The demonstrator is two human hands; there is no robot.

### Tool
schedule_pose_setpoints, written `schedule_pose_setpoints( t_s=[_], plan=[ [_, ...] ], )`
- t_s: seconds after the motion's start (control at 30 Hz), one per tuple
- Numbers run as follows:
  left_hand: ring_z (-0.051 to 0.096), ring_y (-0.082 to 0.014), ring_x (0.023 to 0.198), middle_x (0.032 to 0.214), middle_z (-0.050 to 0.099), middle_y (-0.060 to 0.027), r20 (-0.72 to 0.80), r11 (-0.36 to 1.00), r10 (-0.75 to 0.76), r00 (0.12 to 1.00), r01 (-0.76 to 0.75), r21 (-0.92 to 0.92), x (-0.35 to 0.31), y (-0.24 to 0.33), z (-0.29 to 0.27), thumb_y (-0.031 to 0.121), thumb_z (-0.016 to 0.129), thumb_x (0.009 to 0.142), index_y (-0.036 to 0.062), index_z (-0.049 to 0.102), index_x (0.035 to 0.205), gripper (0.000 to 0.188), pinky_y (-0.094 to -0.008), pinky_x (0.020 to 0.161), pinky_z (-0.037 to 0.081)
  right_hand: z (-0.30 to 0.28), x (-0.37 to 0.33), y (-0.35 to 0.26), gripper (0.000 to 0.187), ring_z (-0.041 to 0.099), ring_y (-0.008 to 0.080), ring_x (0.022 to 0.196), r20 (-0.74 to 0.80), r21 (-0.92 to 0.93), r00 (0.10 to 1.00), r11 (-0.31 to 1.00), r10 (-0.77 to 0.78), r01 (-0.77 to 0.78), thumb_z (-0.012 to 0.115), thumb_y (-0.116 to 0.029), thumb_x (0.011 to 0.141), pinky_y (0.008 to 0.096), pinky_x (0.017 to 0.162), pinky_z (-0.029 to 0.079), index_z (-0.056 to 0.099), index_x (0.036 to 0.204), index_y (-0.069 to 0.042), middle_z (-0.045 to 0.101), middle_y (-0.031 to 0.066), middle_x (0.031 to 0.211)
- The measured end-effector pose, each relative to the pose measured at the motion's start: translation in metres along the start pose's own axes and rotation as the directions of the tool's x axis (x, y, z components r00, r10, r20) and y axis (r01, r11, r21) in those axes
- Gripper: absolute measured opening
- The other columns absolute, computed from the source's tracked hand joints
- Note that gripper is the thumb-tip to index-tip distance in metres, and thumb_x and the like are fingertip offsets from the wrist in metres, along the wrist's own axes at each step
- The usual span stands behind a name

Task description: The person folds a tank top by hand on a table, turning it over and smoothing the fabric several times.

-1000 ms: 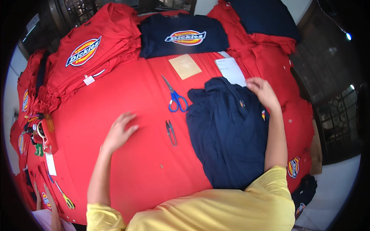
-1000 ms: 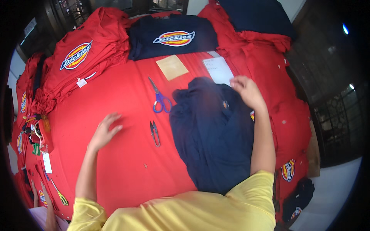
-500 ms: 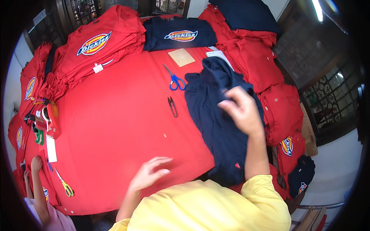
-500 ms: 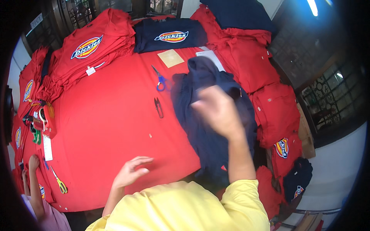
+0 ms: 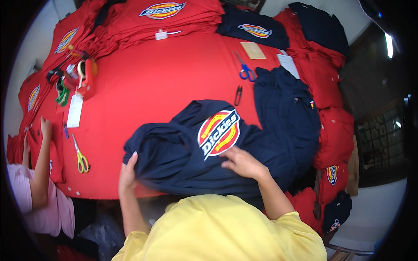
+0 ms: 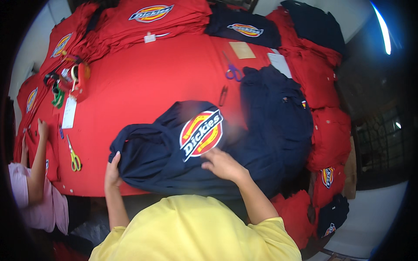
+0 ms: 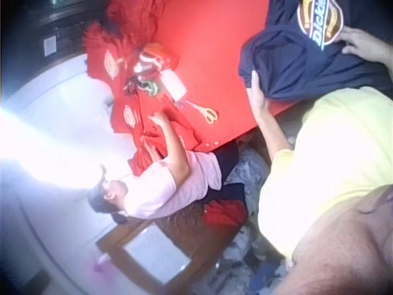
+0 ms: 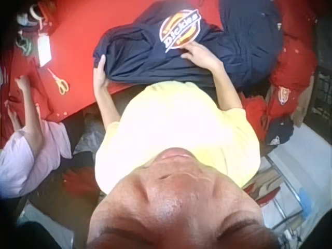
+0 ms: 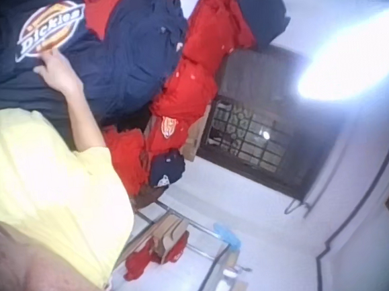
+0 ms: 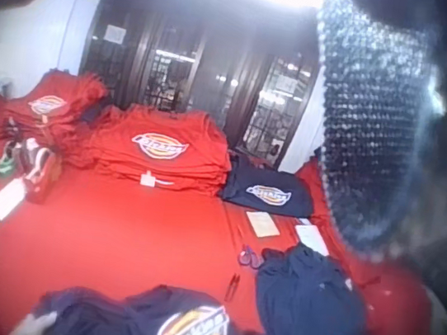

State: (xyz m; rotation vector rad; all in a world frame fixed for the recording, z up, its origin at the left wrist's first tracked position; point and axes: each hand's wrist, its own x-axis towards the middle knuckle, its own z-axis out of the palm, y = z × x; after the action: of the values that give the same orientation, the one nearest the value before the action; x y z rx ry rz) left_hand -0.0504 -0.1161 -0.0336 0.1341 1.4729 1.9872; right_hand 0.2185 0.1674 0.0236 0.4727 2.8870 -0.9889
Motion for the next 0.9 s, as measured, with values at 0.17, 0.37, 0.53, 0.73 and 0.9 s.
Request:
schedule_pose_setpoints(
  t_s=[0.17,0.37,0.53,0.73,0.9],
  plan=[
    [0.063,-0.0295,0.093,0.102,0.065,-0.0151,-0.180,0.129,0.407,0.895,0.139,0.982,-0.024,0.055,-0.062,0.029,0.063,0.091,-0.0016,0.062,0.108,0.035,-0.0370,0.082,0.048,0.008,0.041,-0.025,0.032,0.065,0.0305,0.100,0.133,0.347,0.985,0.926,0.110,-0.150,0.061,-0.023,0.091,0.0362,0.088,0.049,0.063,0.113,0.001,0.067,0.0190,0.104],
    [0.063,-0.0366,0.086,0.086,0.065,-0.0193,-0.018,0.338,0.224,0.974,-0.060,0.939,-0.008,0.039,0.021,0.047,0.056,0.091,0.0013,0.062,0.085,0.047,-0.0449,0.073,0.048,0.023,0.171,-0.006,0.038,0.054,0.0322,0.108,-0.464,-0.092,0.878,0.992,-0.116,0.083,0.063,-0.029,0.087,0.0412,0.093,0.042,0.063,0.114,-0.003,0.063,0.0139,0.106],
    [0.062,-0.0425,0.079,0.080,0.065,-0.0235,-0.089,0.204,0.475,0.876,-0.011,0.979,0.036,0.005,0.038,0.058,0.048,0.091,0.0002,0.059,0.077,0.060,-0.0494,0.071,0.047,0.078,0.194,-0.076,0.046,0.053,0.0301,0.113,-0.143,-0.153,0.985,0.986,-0.095,0.073,0.068,-0.035,0.082,0.0456,0.097,0.035,0.061,0.119,-0.010,0.062,0.0123,0.116],
    [0.061,-0.0413,0.069,0.074,0.063,-0.0230,-0.062,0.197,0.464,0.884,-0.034,0.980,0.059,0.015,0.041,0.051,0.057,0.089,0.0005,0.051,0.064,0.057,-0.0467,0.063,0.046,0.120,0.124,-0.105,0.018,0.063,0.0380,0.086,-0.076,0.067,0.993,0.993,-0.089,0.094,0.062,-0.012,0.080,0.0484,0.074,0.048,0.054,0.095,-0.007,0.066,0.0154,0.082],
    [0.063,-0.0302,0.072,0.079,0.066,-0.0157,0.174,0.432,0.541,0.823,-0.448,0.783,0.039,-0.017,0.011,0.015,0.065,0.087,0.0000,0.062,0.077,0.018,-0.0382,0.067,0.048,0.073,0.065,-0.079,0.037,0.063,0.0393,0.093,-0.249,-0.034,0.903,0.928,0.351,-0.370,0.062,-0.011,0.080,0.0474,0.083,0.049,0.052,0.115,-0.006,0.065,0.0179,0.099]
  ],
)
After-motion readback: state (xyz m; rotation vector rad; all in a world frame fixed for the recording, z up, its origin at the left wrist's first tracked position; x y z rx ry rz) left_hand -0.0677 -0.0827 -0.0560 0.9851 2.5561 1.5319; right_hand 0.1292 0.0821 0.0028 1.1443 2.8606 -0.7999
